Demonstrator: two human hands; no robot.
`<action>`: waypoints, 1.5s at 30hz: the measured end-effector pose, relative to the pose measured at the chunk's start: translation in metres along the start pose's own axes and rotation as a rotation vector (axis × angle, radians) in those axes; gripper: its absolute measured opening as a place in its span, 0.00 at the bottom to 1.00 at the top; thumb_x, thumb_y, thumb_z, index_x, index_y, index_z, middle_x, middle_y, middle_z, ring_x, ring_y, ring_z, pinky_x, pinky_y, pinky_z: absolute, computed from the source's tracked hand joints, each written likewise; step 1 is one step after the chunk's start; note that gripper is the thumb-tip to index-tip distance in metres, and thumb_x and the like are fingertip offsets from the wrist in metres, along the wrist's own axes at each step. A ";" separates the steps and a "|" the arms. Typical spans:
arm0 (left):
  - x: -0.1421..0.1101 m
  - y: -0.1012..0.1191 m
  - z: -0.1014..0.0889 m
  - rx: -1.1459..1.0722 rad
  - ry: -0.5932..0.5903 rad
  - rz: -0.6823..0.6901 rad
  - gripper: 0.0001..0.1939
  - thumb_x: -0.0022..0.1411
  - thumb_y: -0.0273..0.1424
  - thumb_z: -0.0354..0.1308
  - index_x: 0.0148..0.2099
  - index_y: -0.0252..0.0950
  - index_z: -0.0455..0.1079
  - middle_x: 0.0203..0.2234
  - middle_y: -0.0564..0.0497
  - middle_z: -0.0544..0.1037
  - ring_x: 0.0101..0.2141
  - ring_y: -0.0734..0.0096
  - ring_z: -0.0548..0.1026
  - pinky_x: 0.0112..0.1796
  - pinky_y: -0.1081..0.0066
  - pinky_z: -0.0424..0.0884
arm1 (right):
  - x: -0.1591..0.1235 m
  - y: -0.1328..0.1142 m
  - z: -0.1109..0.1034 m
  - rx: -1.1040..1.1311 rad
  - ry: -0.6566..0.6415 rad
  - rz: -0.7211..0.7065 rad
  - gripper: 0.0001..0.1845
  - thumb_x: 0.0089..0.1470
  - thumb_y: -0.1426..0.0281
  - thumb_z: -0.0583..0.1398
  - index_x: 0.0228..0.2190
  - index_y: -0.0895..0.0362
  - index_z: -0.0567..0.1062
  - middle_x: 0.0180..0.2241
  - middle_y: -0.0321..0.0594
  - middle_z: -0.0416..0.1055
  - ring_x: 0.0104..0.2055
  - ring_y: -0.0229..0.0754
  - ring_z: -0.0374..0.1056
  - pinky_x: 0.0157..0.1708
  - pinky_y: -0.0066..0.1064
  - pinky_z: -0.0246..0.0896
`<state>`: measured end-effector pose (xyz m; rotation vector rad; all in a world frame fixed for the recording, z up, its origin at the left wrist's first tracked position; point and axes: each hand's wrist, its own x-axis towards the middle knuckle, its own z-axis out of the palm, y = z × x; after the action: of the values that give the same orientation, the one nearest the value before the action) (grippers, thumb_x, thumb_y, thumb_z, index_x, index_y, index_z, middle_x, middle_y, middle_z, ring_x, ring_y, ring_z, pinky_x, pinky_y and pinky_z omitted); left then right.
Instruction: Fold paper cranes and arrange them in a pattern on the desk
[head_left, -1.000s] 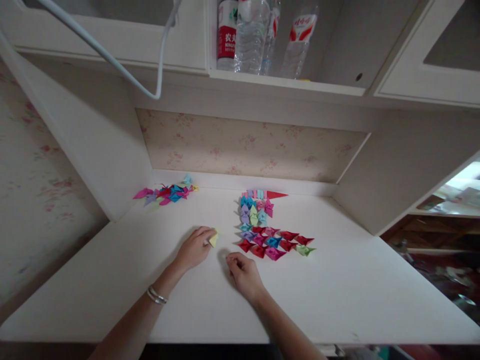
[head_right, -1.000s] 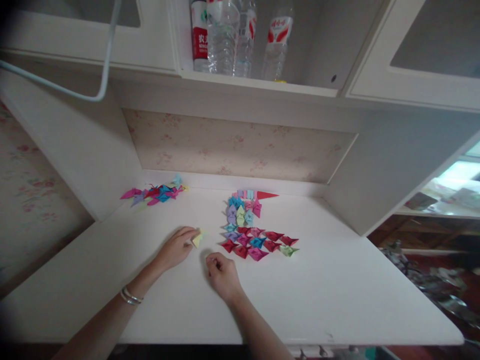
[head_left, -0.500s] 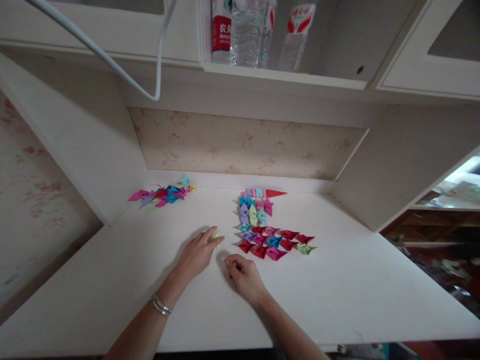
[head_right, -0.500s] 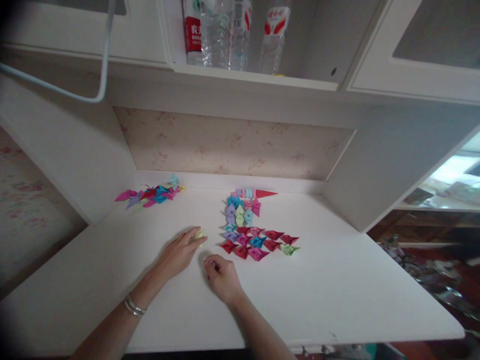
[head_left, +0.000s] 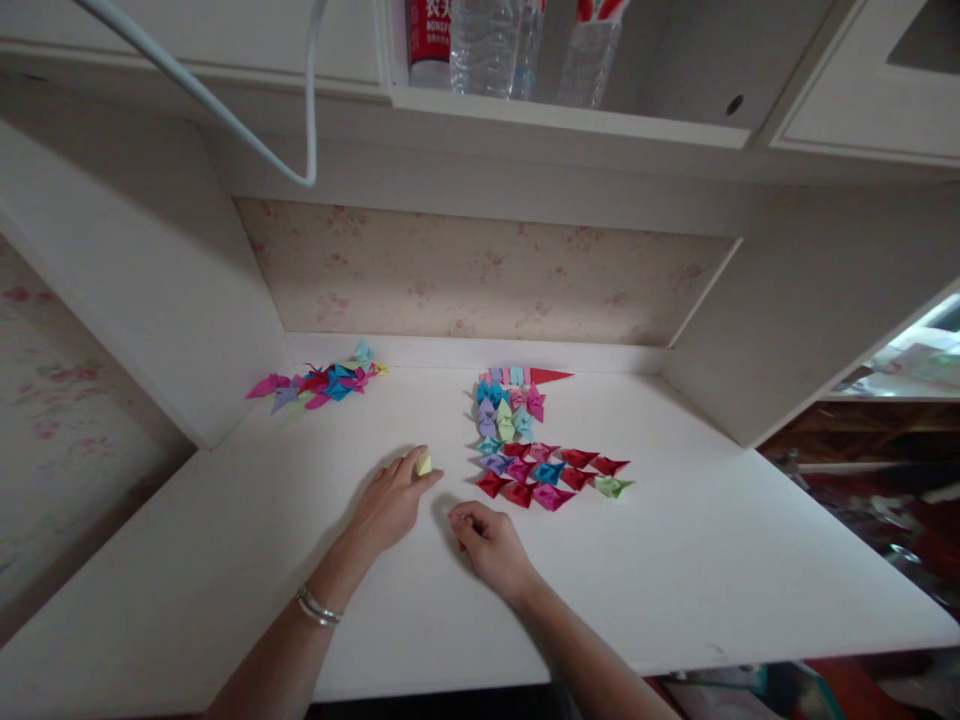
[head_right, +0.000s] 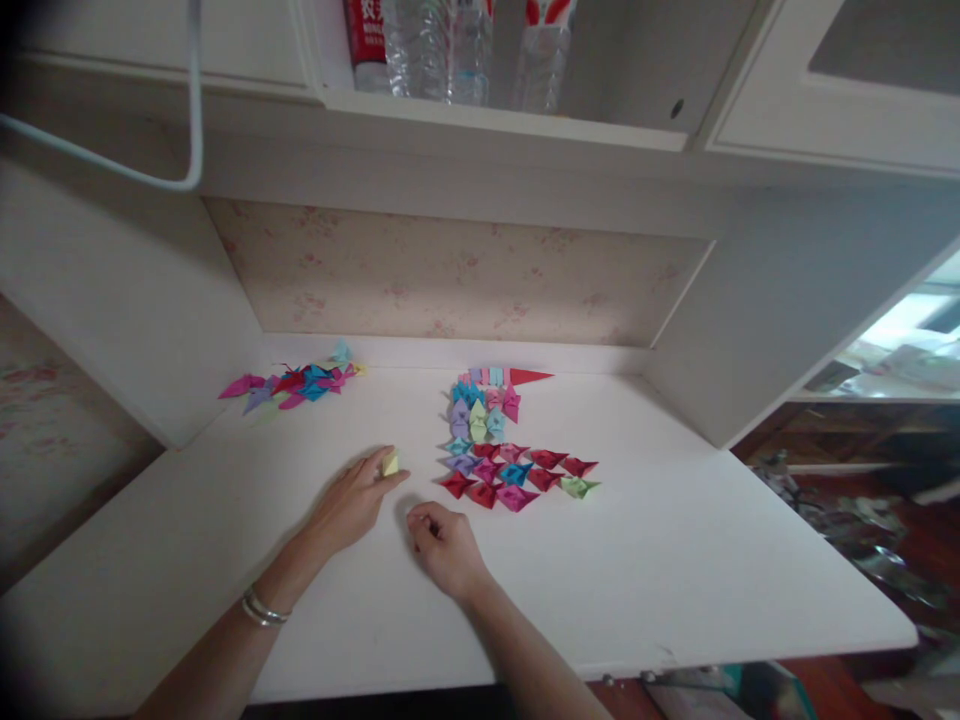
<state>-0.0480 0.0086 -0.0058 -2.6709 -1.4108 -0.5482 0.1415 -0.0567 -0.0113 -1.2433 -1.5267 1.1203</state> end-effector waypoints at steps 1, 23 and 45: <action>0.000 0.001 0.000 0.005 -0.010 0.001 0.27 0.57 0.18 0.50 0.54 0.49 0.68 0.59 0.48 0.59 0.51 0.59 0.66 0.49 0.60 0.65 | 0.000 -0.001 0.000 -0.001 -0.005 -0.003 0.12 0.56 0.64 0.55 0.32 0.58 0.75 0.19 0.33 0.66 0.21 0.35 0.59 0.22 0.25 0.51; 0.000 0.009 -0.007 -1.260 0.046 -0.434 0.17 0.60 0.42 0.54 0.45 0.35 0.64 0.23 0.53 0.74 0.24 0.71 0.74 0.23 0.75 0.68 | 0.006 0.007 -0.001 0.372 0.186 0.107 0.21 0.53 0.55 0.58 0.42 0.56 0.68 0.22 0.29 0.62 0.14 0.29 0.51 0.12 0.22 0.44; -0.005 0.016 -0.002 -1.300 -0.189 -0.350 0.20 0.60 0.42 0.54 0.47 0.33 0.68 0.22 0.52 0.74 0.21 0.74 0.70 0.22 0.76 0.64 | 0.012 0.012 -0.007 0.258 0.220 0.086 0.22 0.52 0.53 0.59 0.40 0.58 0.74 0.21 0.32 0.62 0.18 0.32 0.52 0.18 0.25 0.47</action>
<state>-0.0382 -0.0056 -0.0040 -3.3567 -2.0684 -1.8113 0.1490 -0.0432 -0.0200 -1.2178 -1.1360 1.1539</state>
